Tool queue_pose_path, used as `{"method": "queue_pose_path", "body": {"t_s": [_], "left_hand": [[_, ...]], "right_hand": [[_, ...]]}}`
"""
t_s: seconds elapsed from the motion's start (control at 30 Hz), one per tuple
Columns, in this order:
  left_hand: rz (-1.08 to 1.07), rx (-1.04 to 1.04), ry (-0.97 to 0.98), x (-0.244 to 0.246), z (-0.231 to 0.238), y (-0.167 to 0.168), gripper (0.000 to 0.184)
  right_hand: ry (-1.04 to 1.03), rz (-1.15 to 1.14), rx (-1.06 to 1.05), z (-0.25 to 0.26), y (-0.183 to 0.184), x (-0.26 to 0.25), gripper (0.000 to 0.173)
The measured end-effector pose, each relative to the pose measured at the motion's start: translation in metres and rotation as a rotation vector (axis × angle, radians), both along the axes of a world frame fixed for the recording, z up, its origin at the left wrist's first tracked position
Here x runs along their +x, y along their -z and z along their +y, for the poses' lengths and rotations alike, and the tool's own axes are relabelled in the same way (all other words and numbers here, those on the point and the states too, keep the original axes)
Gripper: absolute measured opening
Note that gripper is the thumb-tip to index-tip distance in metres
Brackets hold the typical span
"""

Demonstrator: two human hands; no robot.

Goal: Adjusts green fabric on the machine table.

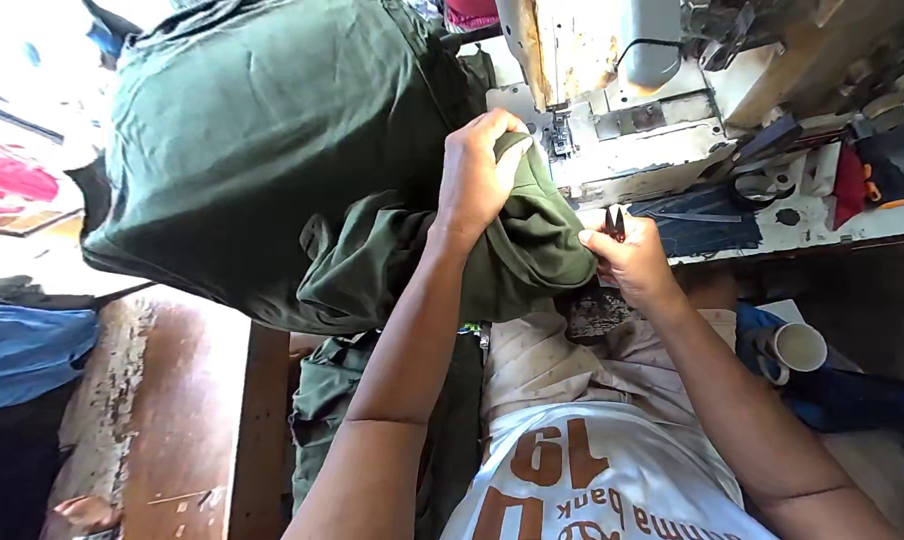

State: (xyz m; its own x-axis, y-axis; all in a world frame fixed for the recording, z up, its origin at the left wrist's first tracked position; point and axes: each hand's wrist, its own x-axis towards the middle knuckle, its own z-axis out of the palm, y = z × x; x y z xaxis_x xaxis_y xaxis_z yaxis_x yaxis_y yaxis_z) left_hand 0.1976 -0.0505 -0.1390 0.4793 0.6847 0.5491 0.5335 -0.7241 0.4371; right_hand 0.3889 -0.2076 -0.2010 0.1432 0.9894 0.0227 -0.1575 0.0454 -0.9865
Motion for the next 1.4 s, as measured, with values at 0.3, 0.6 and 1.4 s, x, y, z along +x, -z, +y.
{"method": "queue_pose_path", "body": {"t_s": [0.3,0.6,1.4], "left_hand": [[0.097,-0.054,-0.026,0.023,0.043,0.001,0.017],[0.041,-0.23,-0.079,0.056,0.083,-0.007,0.055],[0.035,-0.162,0.098,0.052,0.094,-0.013,0.038]], "right_hand": [[0.102,-0.163,0.184,0.002,-0.008,0.0,0.031],[0.263,-0.188,0.358,0.042,-0.012,-0.003,0.024],[0.233,-0.092,0.309,0.038,-0.013,-0.008,0.024]]}}
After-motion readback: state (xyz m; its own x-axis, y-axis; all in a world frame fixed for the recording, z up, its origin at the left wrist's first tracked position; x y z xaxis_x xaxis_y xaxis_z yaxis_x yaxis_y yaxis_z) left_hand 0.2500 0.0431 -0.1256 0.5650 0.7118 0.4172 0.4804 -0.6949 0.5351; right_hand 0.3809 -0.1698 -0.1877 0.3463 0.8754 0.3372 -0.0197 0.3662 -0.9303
